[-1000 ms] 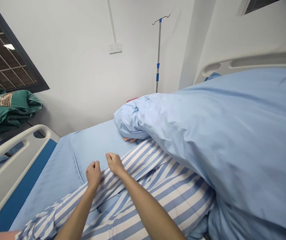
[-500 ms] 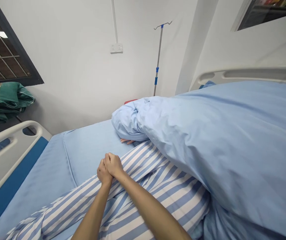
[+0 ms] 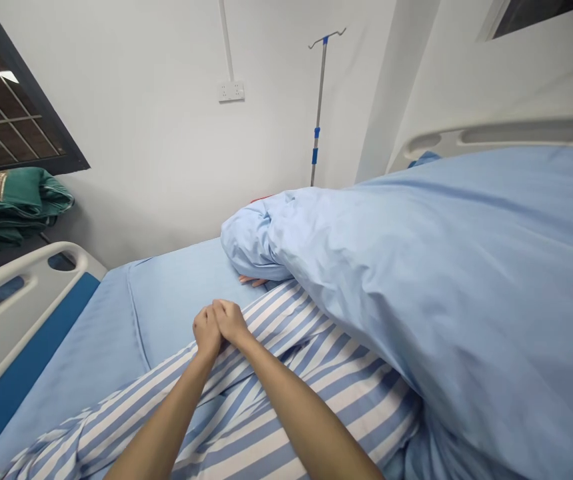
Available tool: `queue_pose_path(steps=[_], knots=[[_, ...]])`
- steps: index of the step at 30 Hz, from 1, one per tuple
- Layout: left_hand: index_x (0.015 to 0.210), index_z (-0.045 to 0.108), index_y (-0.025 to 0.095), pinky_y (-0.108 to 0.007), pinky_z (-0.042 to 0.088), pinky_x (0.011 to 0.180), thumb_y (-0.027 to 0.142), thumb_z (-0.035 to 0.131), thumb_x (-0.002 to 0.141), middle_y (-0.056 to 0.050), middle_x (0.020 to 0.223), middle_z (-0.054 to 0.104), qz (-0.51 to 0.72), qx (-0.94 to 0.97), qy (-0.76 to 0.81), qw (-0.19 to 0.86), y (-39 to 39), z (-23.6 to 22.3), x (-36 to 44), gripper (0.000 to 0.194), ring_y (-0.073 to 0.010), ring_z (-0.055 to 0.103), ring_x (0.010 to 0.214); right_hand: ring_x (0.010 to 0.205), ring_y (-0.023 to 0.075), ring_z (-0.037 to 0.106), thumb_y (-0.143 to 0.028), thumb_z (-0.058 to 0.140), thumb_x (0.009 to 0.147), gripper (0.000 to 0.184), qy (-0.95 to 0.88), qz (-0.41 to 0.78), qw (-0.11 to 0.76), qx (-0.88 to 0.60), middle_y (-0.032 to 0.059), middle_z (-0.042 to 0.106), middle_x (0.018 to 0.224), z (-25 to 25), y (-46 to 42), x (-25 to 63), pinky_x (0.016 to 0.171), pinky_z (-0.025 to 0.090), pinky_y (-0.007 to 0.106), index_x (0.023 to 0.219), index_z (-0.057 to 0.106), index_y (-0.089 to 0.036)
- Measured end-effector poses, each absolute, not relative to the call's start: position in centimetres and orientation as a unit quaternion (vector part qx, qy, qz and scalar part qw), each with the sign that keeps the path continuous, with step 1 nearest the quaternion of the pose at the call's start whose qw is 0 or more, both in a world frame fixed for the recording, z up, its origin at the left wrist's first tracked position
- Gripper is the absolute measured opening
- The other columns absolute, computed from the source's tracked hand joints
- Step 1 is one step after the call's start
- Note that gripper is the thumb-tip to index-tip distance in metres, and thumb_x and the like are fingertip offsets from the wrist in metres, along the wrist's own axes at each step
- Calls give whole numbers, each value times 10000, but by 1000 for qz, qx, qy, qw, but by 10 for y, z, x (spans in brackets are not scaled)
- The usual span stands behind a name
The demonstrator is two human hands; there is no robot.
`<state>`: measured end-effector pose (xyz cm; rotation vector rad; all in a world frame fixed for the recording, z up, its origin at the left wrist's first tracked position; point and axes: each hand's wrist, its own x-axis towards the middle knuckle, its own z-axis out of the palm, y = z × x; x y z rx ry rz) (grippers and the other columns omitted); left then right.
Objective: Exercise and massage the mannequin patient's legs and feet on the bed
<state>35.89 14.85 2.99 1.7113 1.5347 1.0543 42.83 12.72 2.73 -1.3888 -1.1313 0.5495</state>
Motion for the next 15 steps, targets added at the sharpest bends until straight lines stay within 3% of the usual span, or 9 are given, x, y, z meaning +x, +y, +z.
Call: queue_pose_path(steps=[4,7,12,15], knots=[[523,383,206,-238,290,519,332,340,814,47,481,402,452,615,572,301,151,36,388,320,-108,382,524,459,100,330,-377,362,836,355,-345,327,705,-527,-59,335,455,30,134,443,471,297,225,521,330,-215],[529,394,206,-246,284,528,297,342,825,36,510,442,441,627,579,277,143,32,398,314,-112,389,534,467,96,323,-374,390,812,339,-313,332,719,-525,-63,327,466,28,135,448,468,301,221,519,327,-214],[543,402,211,-258,280,569,251,324,855,-1,584,528,377,676,586,238,135,27,395,324,-126,437,568,520,107,365,-369,352,852,354,-357,261,676,-590,-52,356,493,28,132,449,498,307,218,536,336,-210],[568,417,212,-256,274,574,273,321,871,-10,610,556,352,684,596,228,136,26,396,324,-132,460,580,548,116,405,-313,354,872,356,-433,223,574,-658,-30,441,510,39,130,460,519,300,226,540,408,-198]])
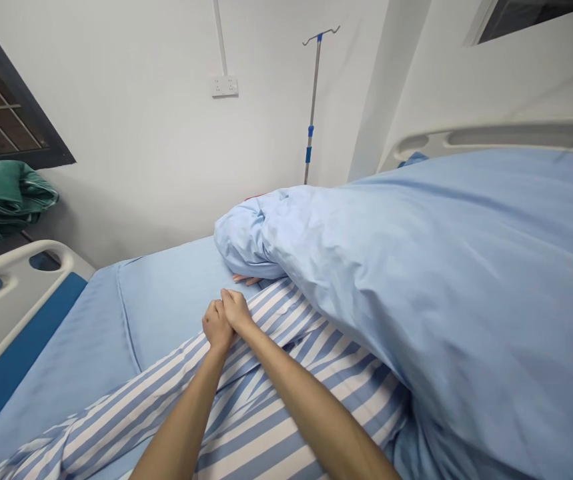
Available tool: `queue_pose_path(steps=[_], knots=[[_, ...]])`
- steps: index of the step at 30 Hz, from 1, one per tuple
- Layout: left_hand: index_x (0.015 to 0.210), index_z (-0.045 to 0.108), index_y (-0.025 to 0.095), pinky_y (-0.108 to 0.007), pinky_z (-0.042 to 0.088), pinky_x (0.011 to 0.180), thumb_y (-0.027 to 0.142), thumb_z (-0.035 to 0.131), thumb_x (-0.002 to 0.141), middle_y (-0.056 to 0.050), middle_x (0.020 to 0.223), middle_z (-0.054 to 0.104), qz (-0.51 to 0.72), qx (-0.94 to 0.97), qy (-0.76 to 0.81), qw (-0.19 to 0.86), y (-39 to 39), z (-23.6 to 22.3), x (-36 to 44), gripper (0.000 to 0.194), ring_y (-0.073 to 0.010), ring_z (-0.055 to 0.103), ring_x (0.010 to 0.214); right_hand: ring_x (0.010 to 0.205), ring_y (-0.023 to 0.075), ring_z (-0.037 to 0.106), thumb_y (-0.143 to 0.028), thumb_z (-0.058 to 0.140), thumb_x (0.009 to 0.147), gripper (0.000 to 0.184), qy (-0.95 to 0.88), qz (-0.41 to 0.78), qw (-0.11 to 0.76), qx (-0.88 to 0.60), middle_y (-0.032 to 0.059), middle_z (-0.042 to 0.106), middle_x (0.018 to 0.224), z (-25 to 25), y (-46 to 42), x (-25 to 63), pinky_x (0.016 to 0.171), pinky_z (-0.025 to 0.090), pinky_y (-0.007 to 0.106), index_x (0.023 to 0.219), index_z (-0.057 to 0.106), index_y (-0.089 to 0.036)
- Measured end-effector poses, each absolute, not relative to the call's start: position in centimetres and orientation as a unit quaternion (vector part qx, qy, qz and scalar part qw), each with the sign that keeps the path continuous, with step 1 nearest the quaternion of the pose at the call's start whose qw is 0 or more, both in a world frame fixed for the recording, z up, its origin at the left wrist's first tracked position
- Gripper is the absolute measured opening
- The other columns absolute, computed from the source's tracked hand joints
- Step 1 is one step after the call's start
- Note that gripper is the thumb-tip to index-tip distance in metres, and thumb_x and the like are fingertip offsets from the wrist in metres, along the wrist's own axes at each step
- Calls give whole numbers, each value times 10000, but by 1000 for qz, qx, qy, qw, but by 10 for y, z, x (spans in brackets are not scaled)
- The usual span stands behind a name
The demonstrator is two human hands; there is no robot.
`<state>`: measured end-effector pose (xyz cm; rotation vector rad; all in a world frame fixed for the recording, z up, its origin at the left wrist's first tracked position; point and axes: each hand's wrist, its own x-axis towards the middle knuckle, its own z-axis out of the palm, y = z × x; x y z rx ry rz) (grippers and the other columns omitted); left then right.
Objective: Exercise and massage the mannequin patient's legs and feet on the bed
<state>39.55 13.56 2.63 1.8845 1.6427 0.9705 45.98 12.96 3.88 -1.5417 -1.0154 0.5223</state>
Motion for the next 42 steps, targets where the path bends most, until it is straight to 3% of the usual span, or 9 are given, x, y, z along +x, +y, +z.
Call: queue_pose_path(steps=[3,6,13,22,26,31,34,38,42], knots=[[596,451,212,-252,271,568,300,322,878,-21,646,591,338,695,593,227,135,26,398,323,-137,479,598,572,123,441,-301,400,878,347,-546,158,445,-692,4,541,571,50,124,474,544,278,241,571,511,-185],[610,466,213,-252,280,574,315,313,881,-24,664,605,337,701,587,225,134,25,398,327,-140,489,612,578,125,460,-305,364,908,372,-581,113,414,-692,19,591,616,49,118,481,565,269,247,617,565,-188],[567,434,209,-250,315,587,323,315,860,-3,603,553,372,700,551,260,137,26,402,336,-129,462,593,578,114,456,-318,352,909,377,-549,133,484,-668,9,582,606,27,117,483,573,287,233,611,536,-178],[569,375,223,-235,348,570,289,295,840,18,572,501,456,629,550,306,140,49,446,290,-116,451,580,460,98,351,-446,372,829,364,-388,300,691,-531,-55,350,469,21,135,504,460,306,218,550,343,-214],[584,404,219,-244,320,571,314,297,860,10,601,527,415,650,569,285,136,34,447,311,-122,449,589,499,110,402,-434,347,852,380,-388,252,665,-586,-28,428,494,26,130,505,491,335,222,546,372,-208],[713,521,215,-233,336,608,332,372,860,-10,696,600,387,714,512,279,137,24,442,240,-123,513,653,642,145,530,-341,350,905,344,-522,72,498,-689,46,623,677,46,110,504,627,352,241,691,566,-180],[735,536,213,-237,345,620,334,400,852,-17,706,613,384,722,509,269,136,25,443,217,-132,529,670,708,163,572,-324,364,915,322,-551,48,446,-704,72,661,757,47,106,509,671,358,244,790,621,-175],[634,492,207,-252,339,595,308,303,872,-18,648,586,396,696,533,271,134,27,445,320,-136,499,625,780,168,583,-307,349,927,349,-509,109,488,-701,72,671,789,36,114,519,692,385,235,814,651,-174],[587,485,198,-244,348,550,301,319,838,-2,572,544,429,661,512,340,141,38,455,318,-125,470,568,657,145,538,-327,350,913,373,-470,150,588,-640,24,597,633,28,122,527,639,398,231,719,623,-162]])
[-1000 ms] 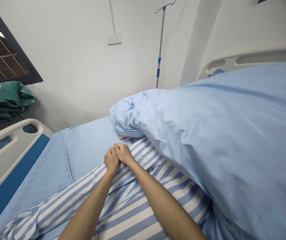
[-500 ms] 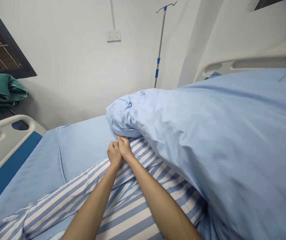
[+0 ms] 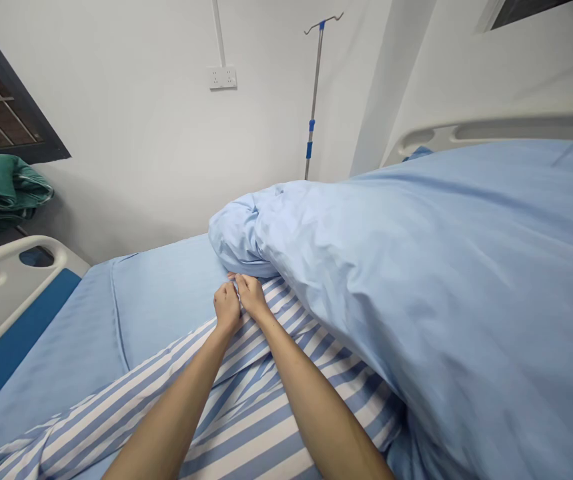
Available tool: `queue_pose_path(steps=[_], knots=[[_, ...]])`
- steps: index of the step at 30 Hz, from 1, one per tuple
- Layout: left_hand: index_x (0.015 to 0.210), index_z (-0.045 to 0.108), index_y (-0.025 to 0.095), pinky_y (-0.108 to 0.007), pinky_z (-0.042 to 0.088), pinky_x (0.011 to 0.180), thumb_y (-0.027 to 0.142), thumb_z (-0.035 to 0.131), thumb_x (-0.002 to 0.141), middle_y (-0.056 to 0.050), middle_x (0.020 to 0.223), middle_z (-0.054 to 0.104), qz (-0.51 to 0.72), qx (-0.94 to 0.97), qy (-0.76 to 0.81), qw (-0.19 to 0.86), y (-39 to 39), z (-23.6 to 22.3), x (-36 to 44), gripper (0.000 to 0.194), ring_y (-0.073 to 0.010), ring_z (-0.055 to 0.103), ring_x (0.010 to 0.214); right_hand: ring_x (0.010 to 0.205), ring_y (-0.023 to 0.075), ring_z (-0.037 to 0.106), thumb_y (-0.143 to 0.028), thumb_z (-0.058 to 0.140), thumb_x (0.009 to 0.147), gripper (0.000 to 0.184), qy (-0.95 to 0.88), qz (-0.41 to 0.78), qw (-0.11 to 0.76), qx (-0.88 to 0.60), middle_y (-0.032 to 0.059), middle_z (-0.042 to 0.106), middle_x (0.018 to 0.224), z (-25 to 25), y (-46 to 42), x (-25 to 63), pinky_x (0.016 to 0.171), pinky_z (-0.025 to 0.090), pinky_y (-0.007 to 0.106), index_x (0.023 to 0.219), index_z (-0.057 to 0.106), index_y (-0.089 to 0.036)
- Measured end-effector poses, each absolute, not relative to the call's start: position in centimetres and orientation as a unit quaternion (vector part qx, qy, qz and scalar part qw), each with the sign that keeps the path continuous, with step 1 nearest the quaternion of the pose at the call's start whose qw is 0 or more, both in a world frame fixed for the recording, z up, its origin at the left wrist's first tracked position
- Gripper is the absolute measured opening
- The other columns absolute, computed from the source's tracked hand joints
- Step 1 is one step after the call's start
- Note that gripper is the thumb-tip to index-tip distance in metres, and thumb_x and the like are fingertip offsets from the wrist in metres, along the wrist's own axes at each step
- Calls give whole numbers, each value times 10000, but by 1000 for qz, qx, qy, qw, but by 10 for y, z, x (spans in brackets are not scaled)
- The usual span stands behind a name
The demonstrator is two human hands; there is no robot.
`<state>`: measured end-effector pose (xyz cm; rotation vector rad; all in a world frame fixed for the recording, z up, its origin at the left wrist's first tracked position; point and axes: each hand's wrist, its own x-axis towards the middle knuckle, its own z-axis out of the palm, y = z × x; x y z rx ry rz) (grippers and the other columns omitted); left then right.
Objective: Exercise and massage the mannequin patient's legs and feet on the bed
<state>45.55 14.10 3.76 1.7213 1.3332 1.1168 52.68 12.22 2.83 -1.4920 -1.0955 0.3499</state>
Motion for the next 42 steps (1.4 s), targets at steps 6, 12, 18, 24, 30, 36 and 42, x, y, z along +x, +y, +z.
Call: queue_pose_path(steps=[6,12,18,24,30,36,42], knots=[[681,557,174,-239,364,542,261,269,834,-9,566,560,477,576,554,366,152,55,485,338,-124,495,555,454,108,396,-371,365,876,345,-368,262,706,-545,-46,425,478,28,128,534,483,340,223,661,541,-168],[684,563,207,-234,381,626,339,346,841,-23,716,638,446,646,508,355,138,33,482,299,-131,553,686,642,146,537,-341,311,913,385,-420,150,618,-648,48,625,684,43,114,533,599,371,230,701,581,-168],[672,540,202,-238,370,612,397,357,850,-17,695,627,430,675,484,354,139,24,480,321,-130,536,667,630,155,540,-323,363,910,325,-510,6,456,-730,53,631,667,49,101,541,617,302,247,732,593,-178],[666,551,190,-241,379,649,341,338,839,-19,715,625,451,671,451,378,139,24,483,314,-133,525,693,568,133,492,-305,341,904,375,-441,64,543,-712,20,606,604,30,113,551,565,299,238,596,519,-185],[525,393,196,-219,305,525,263,389,775,56,491,400,518,602,425,435,144,49,502,259,-93,378,526,551,130,467,-297,341,879,352,-418,95,634,-643,7,567,571,27,119,555,546,321,232,559,445,-194],[506,389,195,-226,295,547,261,409,785,50,504,424,496,640,430,399,142,33,506,288,-92,376,542,501,118,427,-319,315,883,360,-376,82,656,-649,-7,512,523,30,119,556,513,312,226,552,391,-200],[518,392,197,-230,291,570,269,419,802,45,505,441,450,673,443,385,142,22,501,295,-95,370,549,533,127,472,-305,349,882,325,-449,-77,511,-729,51,583,589,37,105,559,546,281,234,676,557,-164]])
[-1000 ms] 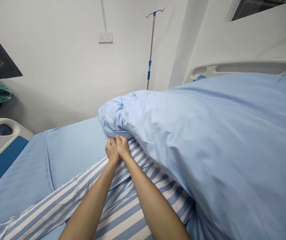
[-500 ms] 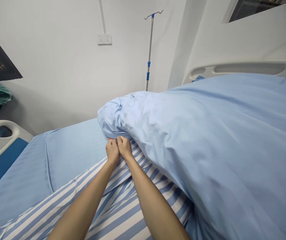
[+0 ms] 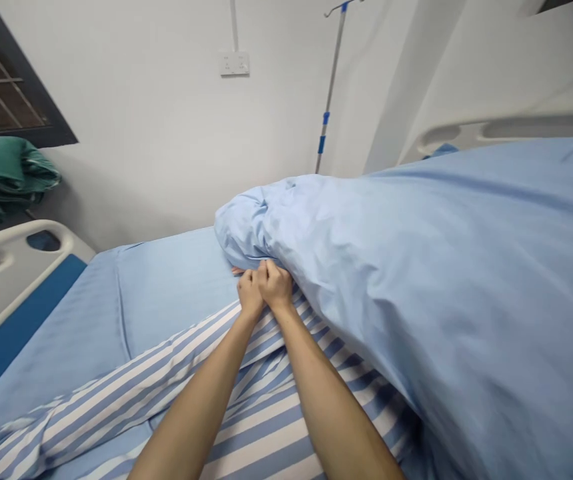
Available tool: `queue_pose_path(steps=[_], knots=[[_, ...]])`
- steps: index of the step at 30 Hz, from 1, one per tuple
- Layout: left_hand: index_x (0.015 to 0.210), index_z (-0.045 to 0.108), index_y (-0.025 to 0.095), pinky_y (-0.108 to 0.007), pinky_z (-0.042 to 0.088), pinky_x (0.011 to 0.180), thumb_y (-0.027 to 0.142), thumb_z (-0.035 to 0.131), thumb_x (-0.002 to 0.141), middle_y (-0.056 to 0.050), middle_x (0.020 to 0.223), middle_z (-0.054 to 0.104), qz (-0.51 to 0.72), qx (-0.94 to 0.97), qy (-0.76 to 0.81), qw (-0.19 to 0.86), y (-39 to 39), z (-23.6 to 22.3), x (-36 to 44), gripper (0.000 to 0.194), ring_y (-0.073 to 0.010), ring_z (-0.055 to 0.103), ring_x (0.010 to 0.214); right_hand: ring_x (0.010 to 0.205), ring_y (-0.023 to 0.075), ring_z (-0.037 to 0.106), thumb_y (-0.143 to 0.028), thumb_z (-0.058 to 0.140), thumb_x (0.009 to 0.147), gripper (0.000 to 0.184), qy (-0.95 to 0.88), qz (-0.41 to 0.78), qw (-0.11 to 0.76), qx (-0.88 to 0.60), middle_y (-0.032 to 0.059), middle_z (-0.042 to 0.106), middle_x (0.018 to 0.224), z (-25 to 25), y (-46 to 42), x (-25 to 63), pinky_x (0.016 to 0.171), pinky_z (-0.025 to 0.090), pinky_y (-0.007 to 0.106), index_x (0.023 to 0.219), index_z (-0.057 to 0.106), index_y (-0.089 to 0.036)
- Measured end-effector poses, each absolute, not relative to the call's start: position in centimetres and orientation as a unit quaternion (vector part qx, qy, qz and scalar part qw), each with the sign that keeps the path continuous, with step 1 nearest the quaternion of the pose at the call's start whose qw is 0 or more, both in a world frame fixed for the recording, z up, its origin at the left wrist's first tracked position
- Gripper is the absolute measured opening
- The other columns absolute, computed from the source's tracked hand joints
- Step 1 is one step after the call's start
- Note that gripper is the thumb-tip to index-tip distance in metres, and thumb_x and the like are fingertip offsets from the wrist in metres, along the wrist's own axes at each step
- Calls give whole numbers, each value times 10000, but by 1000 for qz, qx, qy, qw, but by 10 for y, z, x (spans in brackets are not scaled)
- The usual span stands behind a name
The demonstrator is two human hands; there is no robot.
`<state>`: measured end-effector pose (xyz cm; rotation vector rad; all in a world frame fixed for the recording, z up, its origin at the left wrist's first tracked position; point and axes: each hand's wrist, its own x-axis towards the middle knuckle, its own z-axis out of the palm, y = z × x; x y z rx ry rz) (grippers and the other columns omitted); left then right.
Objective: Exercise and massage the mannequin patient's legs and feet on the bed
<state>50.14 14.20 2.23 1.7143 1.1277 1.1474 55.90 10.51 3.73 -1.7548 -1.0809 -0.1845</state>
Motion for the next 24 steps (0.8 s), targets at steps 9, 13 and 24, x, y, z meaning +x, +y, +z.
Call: queue_pose_path(steps=[9,13,24], knots=[[545,410,190,-224,287,565,271,382,787,43,538,427,427,675,425,426,142,22,499,257,-95,387,580,620,180,508,-418,256,883,489,-413,-12,525,-744,136,647,706,11,115,576,583,325,271,715,619,-137],[544,419,190,-220,290,535,303,346,789,45,517,416,368,697,449,421,146,26,459,280,-93,405,552,656,207,522,-465,241,866,528,-408,-9,549,-729,152,649,732,10,115,578,633,361,299,739,626,-127],[472,351,201,-243,229,535,402,385,762,50,450,324,336,670,615,246,180,45,112,354,-110,351,510,617,213,512,-456,303,823,471,-414,20,500,-760,143,630,663,15,112,575,563,347,293,693,616,-128]])
